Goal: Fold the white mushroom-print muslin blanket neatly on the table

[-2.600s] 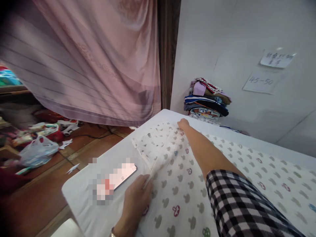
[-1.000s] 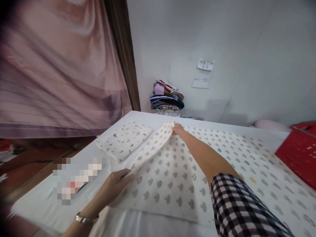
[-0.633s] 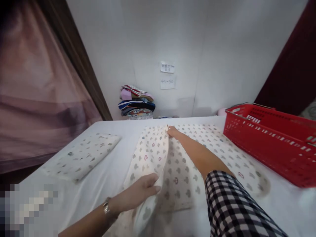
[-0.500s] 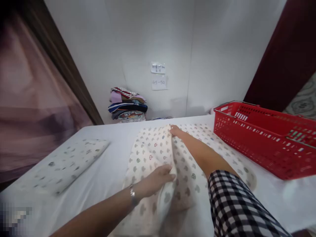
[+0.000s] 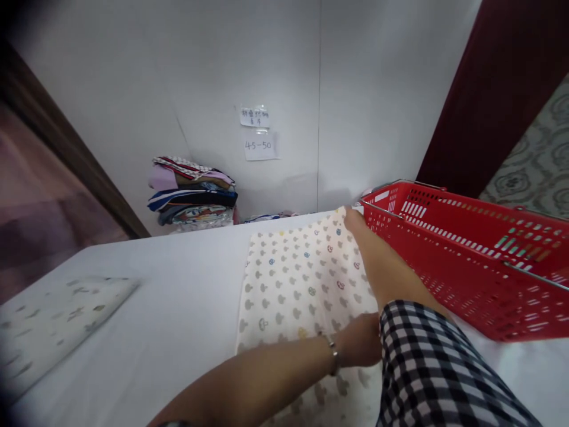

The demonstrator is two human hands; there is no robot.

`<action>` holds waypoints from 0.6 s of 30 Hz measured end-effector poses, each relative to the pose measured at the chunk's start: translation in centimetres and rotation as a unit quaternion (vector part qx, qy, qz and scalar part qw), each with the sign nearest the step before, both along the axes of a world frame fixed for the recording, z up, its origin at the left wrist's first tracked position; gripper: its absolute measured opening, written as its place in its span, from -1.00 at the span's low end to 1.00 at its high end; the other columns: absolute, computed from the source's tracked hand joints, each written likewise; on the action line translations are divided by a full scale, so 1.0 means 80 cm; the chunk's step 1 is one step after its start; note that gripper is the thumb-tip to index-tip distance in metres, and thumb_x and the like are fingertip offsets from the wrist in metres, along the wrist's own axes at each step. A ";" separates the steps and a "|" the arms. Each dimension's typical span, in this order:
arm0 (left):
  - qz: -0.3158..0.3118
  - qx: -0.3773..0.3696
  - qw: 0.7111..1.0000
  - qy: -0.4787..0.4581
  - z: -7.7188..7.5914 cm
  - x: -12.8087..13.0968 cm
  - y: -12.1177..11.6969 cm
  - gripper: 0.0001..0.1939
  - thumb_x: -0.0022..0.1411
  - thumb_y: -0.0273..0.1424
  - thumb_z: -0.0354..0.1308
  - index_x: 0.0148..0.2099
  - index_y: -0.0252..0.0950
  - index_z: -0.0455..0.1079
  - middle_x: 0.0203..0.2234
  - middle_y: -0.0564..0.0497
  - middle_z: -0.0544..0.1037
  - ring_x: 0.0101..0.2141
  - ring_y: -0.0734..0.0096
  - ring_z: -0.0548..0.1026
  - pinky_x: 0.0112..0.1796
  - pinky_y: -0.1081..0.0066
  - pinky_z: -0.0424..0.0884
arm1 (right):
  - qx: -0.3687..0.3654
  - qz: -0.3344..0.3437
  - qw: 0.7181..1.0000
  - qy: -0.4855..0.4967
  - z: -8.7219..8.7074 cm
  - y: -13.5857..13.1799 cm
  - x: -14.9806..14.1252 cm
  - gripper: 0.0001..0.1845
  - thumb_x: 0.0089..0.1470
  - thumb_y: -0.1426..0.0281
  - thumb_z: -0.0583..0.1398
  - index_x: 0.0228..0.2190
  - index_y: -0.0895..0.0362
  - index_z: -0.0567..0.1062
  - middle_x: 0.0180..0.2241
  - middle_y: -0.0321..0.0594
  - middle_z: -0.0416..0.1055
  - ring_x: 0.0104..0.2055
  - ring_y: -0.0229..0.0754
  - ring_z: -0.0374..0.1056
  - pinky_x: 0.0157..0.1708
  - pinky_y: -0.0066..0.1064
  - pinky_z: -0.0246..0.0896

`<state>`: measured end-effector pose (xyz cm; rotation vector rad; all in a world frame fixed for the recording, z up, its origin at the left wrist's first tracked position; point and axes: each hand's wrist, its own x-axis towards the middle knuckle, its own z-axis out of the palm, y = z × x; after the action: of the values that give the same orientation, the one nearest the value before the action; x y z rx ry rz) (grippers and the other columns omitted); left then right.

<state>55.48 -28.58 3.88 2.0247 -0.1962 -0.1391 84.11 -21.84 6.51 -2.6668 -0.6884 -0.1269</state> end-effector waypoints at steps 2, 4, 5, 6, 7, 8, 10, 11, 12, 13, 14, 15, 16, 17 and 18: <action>0.019 0.018 1.000 0.013 -0.009 -0.030 0.035 -0.66 0.18 -0.24 0.00 -0.06 -0.24 0.42 -0.25 -0.08 0.54 -0.25 0.28 0.47 -0.16 0.30 0.37 | -0.030 0.015 0.999 -0.004 -0.037 -0.010 -0.009 -0.52 0.13 0.47 0.08 0.10 0.16 0.21 -0.03 0.02 0.29 -0.03 -0.05 0.26 -0.07 -0.19 0.17; 0.064 0.053 0.997 -0.004 -0.012 -0.063 0.084 -0.67 0.20 -0.25 -0.03 -0.06 -0.19 0.42 -0.18 -0.03 0.52 -0.22 0.32 0.46 -0.12 0.32 0.34 | -0.054 0.030 0.998 -0.009 -0.069 -0.015 -0.022 -0.44 0.09 0.56 0.05 0.14 0.17 0.15 0.00 0.09 0.26 0.00 0.00 0.23 -0.06 -0.21 0.13; 0.110 0.077 0.991 -0.018 -0.013 -0.079 0.112 -0.68 0.22 -0.25 -0.05 -0.06 -0.17 0.42 -0.14 -0.02 0.51 -0.16 0.32 0.44 -0.08 0.32 0.32 | -0.064 0.038 0.997 -0.012 -0.082 -0.017 -0.029 -0.42 0.07 0.57 0.03 0.15 0.18 0.13 0.03 0.10 0.24 0.01 0.01 0.22 -0.05 -0.20 0.11; 0.174 0.105 0.979 -0.031 -0.014 -0.095 0.140 -0.67 0.24 -0.25 -0.09 -0.05 -0.16 0.41 -0.10 -0.01 0.49 -0.10 0.30 0.40 -0.04 0.31 0.28 | -0.073 0.048 0.996 -0.015 -0.091 -0.019 -0.036 -0.41 0.06 0.57 0.03 0.15 0.18 0.13 0.05 0.10 0.21 0.03 0.02 0.20 -0.03 -0.20 0.09; 0.251 0.134 0.958 -0.035 -0.015 -0.111 0.169 -0.66 0.25 -0.25 -0.09 -0.02 -0.17 0.39 -0.06 -0.02 0.46 -0.04 0.28 0.37 0.00 0.29 0.24 | -0.080 0.059 0.995 -0.018 -0.099 -0.021 -0.043 -0.42 0.06 0.55 0.03 0.14 0.18 0.14 0.08 0.08 0.19 0.05 0.01 0.18 -0.01 -0.20 0.07; 0.324 0.162 0.931 -0.035 -0.018 -0.126 0.196 -0.65 0.25 -0.25 -0.09 0.00 -0.19 0.37 -0.03 -0.04 0.43 0.00 0.27 0.33 0.03 0.28 0.22 | -0.088 0.070 0.993 -0.022 -0.105 -0.025 -0.049 -0.44 0.06 0.53 0.04 0.13 0.18 0.16 0.10 0.06 0.17 0.07 0.00 0.16 0.01 -0.21 0.05; 0.432 0.208 0.877 -0.018 -0.027 -0.153 0.242 -0.63 0.21 -0.27 -0.04 0.03 -0.25 0.33 0.02 -0.09 0.37 0.05 0.22 0.28 0.05 0.28 0.18 | -0.102 0.087 0.990 -0.029 -0.114 -0.039 -0.062 -0.48 0.06 0.49 0.04 0.10 0.18 0.22 0.14 0.03 0.12 0.13 0.00 0.10 0.06 -0.22 -0.01; 0.472 0.212 0.855 0.010 -0.033 -0.164 0.259 -0.60 0.20 -0.26 -0.03 0.06 -0.28 0.29 0.03 -0.12 0.35 0.02 0.20 0.31 0.02 0.27 0.22 | -0.109 0.092 0.989 -0.031 -0.117 -0.049 -0.068 -0.49 0.07 0.47 0.04 0.08 0.19 0.24 0.16 0.03 0.10 0.15 0.00 0.07 0.08 -0.22 -0.03; 0.500 0.196 0.842 0.050 -0.040 -0.174 0.272 -0.56 0.20 -0.23 -0.03 0.08 -0.31 0.25 0.03 -0.15 0.35 -0.03 0.20 0.36 -0.02 0.28 0.26 | -0.115 0.093 0.988 -0.033 -0.121 -0.063 -0.075 -0.50 0.07 0.45 0.04 0.08 0.20 0.25 0.17 0.04 0.09 0.17 0.00 0.04 0.10 -0.22 -0.05; 0.512 0.167 0.837 0.091 -0.047 -0.181 0.279 -0.52 0.20 -0.21 -0.03 0.10 -0.34 0.22 0.01 -0.17 0.37 -0.09 0.22 0.41 -0.08 0.29 0.31 | -0.120 0.093 0.988 -0.033 -0.124 -0.079 -0.081 -0.51 0.07 0.44 0.04 0.06 0.20 0.27 0.17 0.03 0.09 0.19 -0.01 0.03 0.11 -0.23 -0.06; 0.516 0.126 0.837 0.130 -0.054 -0.185 0.283 -0.49 0.20 -0.18 -0.03 0.12 -0.36 0.18 -0.02 -0.19 0.39 -0.17 0.24 0.45 -0.15 0.31 0.35 | -0.124 0.091 0.988 -0.032 -0.128 -0.098 -0.088 -0.52 0.07 0.43 0.04 0.05 0.21 0.29 0.16 0.03 0.11 0.19 -0.02 0.03 0.11 -0.24 -0.06; 0.512 0.081 0.840 0.160 -0.059 -0.187 0.282 -0.46 0.20 -0.16 -0.04 0.14 -0.38 0.14 -0.05 -0.19 0.42 -0.23 0.28 0.47 -0.22 0.34 0.37 | -0.130 0.088 0.987 -0.031 -0.131 -0.120 -0.094 -0.54 0.07 0.41 0.05 0.04 0.21 0.31 0.15 0.03 0.13 0.19 -0.03 0.04 0.11 -0.26 -0.04; 0.505 0.043 0.843 0.180 -0.063 -0.188 0.279 -0.43 0.19 -0.15 -0.03 0.15 -0.39 0.12 -0.08 -0.19 0.44 -0.26 0.30 0.49 -0.27 0.37 0.38 | -0.132 0.082 0.987 -0.028 -0.134 -0.144 -0.100 -0.55 0.07 0.38 0.05 0.02 0.20 0.32 0.13 0.02 0.17 0.18 -0.04 0.06 0.10 -0.27 -0.02; 0.500 0.016 0.845 0.191 -0.066 -0.187 0.275 -0.41 0.19 -0.13 -0.03 0.15 -0.40 0.11 -0.09 -0.20 0.45 -0.27 0.31 0.49 -0.29 0.40 0.38 | -0.132 0.073 0.988 -0.024 -0.136 -0.169 -0.107 -0.55 0.07 0.36 0.05 0.00 0.20 0.34 0.11 0.02 0.20 0.16 -0.04 0.09 0.10 -0.27 0.00; 0.496 0.004 0.846 0.194 -0.067 -0.185 0.270 -0.39 0.17 -0.11 -0.02 0.14 -0.40 0.12 -0.08 -0.21 0.45 -0.25 0.30 0.49 -0.30 0.41 0.38 | -0.129 0.060 0.990 -0.019 -0.138 -0.195 -0.112 -0.55 0.08 0.32 0.05 0.00 0.20 0.34 0.09 0.02 0.23 0.15 -0.04 0.12 0.09 -0.27 0.02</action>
<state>40.71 -6.98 -1.52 1.8200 1.1017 0.1120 75.12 -37.42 -4.56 -2.8644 -0.9332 -0.0597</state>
